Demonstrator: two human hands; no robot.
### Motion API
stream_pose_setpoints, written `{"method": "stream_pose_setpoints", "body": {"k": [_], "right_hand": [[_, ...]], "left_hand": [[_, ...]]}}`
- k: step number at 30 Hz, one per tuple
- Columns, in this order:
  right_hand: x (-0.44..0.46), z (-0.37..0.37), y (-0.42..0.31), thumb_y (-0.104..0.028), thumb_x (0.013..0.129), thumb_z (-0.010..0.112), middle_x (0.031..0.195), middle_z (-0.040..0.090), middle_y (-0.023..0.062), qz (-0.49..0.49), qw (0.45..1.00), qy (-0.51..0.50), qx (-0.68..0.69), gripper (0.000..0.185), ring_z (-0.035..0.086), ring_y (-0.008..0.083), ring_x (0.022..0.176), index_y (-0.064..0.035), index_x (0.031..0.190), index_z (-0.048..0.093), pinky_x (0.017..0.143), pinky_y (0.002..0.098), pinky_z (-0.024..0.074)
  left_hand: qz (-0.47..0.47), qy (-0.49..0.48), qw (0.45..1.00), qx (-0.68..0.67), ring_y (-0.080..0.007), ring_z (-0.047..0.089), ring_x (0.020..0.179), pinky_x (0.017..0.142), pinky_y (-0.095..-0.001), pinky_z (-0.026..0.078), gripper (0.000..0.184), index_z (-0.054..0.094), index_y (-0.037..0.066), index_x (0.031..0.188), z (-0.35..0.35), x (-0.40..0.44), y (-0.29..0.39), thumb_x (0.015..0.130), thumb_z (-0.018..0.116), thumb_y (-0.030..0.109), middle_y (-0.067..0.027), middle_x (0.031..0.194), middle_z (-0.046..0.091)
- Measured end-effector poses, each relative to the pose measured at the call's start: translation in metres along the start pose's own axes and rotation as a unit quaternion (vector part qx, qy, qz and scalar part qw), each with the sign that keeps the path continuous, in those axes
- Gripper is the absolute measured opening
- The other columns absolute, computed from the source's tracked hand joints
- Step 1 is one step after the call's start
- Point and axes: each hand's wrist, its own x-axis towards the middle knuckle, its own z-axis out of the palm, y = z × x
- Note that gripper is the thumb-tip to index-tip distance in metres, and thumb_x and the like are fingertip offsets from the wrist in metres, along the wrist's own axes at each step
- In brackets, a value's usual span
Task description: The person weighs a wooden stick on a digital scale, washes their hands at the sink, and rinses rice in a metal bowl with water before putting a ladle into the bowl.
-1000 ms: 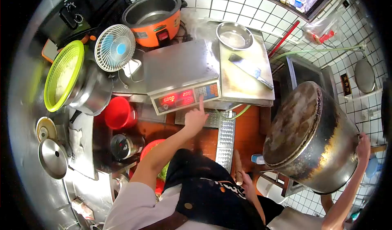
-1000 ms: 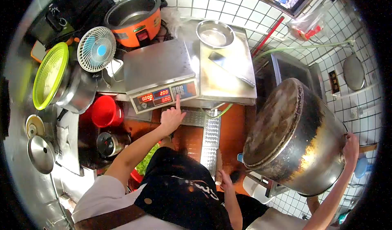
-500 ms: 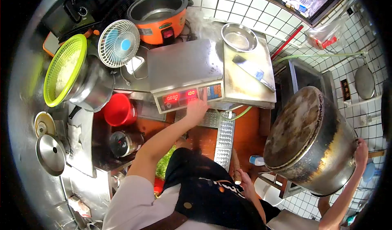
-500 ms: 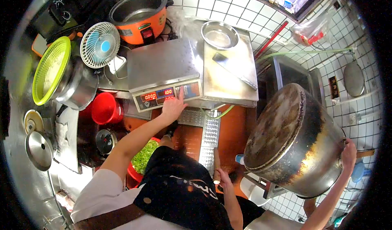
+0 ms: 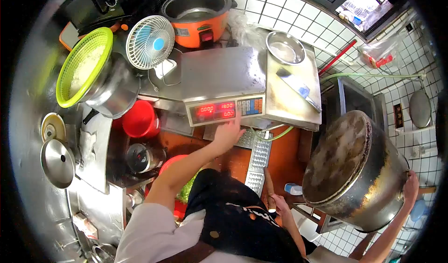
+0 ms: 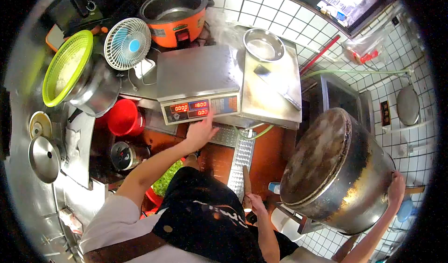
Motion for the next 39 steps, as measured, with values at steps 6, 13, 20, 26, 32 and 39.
{"method": "stream_pose_setpoints", "body": {"k": [6, 13, 20, 26, 32, 39], "right_hand": [[-0.045, 0.035, -0.045, -0.023, 0.086, 0.059, 0.083, 0.061, 0.0049, -0.017, 1.000, 0.006, 0.011, 0.030, 0.060, 0.0156, 0.068, 0.0014, 0.105, 0.058, 0.059, 0.0278, 0.0471], [-0.064, 0.072, -0.094, -0.014, 0.087, 0.059, 0.092, 0.060, 0.0020, -0.252, 0.961, 0.026, -0.113, 0.028, 0.054, 0.0099, 0.081, 0.0014, 0.110, 0.056, 0.071, 0.0246, 0.0445], [-0.086, 0.173, -0.266, -0.009, 0.080, 0.063, 0.098, 0.059, 0.0090, -0.473, 0.813, 0.022, -0.339, 0.039, 0.056, 0.0167, 0.087, -0.0006, 0.117, 0.051, 0.077, 0.0283, 0.0447], [-0.027, 0.266, -0.406, -0.014, 0.073, 0.066, 0.106, 0.055, 0.0180, -0.588, 0.579, 0.070, -0.561, 0.045, 0.051, 0.0365, 0.101, -0.0042, 0.114, 0.051, 0.083, 0.0415, 0.0440], [0.042, 0.315, -0.468, -0.019, 0.072, 0.068, 0.105, 0.056, 0.0150, -0.598, 0.487, 0.056, -0.634, 0.048, 0.051, 0.0326, 0.104, -0.0060, 0.115, 0.051, 0.086, 0.0455, 0.0407], [0.090, 0.316, -0.472, -0.027, 0.072, 0.068, 0.107, 0.052, 0.0130, -0.592, 0.471, 0.078, -0.649, 0.050, 0.047, 0.0313, 0.107, -0.0064, 0.114, 0.051, 0.085, 0.0467, 0.0385]], "left_hand": [[-0.381, 0.009, 0.626, -0.680, -0.0280, 0.057, 0.088, 0.078, -0.0433, 0.046, 0.079, 0.037, 0.005, 0.130, 0.021, -0.052, -0.075, 0.080, 0.053, 0.064, -0.0141, 0.105, 0.056], [-0.286, 0.132, 0.322, -0.893, -0.0275, 0.036, 0.124, 0.107, -0.0465, 0.024, 0.081, 0.038, 0.009, 0.134, -0.009, -0.014, -0.126, 0.082, 0.040, 0.070, -0.0120, 0.135, 0.038], [-0.253, 0.129, 0.308, -0.908, -0.0291, 0.036, 0.126, 0.107, -0.0483, 0.026, 0.075, 0.038, 0.010, 0.135, -0.003, 0.000, -0.169, 0.086, 0.035, 0.067, -0.0103, 0.138, 0.036], [-0.305, 0.135, 0.268, -0.904, -0.0290, 0.037, 0.124, 0.107, -0.0507, 0.026, 0.075, 0.039, 0.007, 0.134, -0.013, 0.002, -0.148, 0.086, 0.038, 0.065, -0.0106, 0.132, 0.042], [-0.282, 0.133, 0.241, -0.919, -0.0301, 0.025, 0.132, 0.109, -0.0510, 0.017, 0.080, 0.032, 0.008, 0.138, -0.002, 0.008, -0.155, 0.084, 0.040, 0.066, -0.0119, 0.141, 0.031], [-0.345, 0.116, 0.280, -0.888, -0.0288, 0.042, 0.115, 0.105, -0.0477, 0.030, 0.074, 0.044, 0.002, 0.122, -0.004, -0.007, -0.154, 0.083, 0.047, 0.064, -0.0138, 0.118, 0.045]]}}
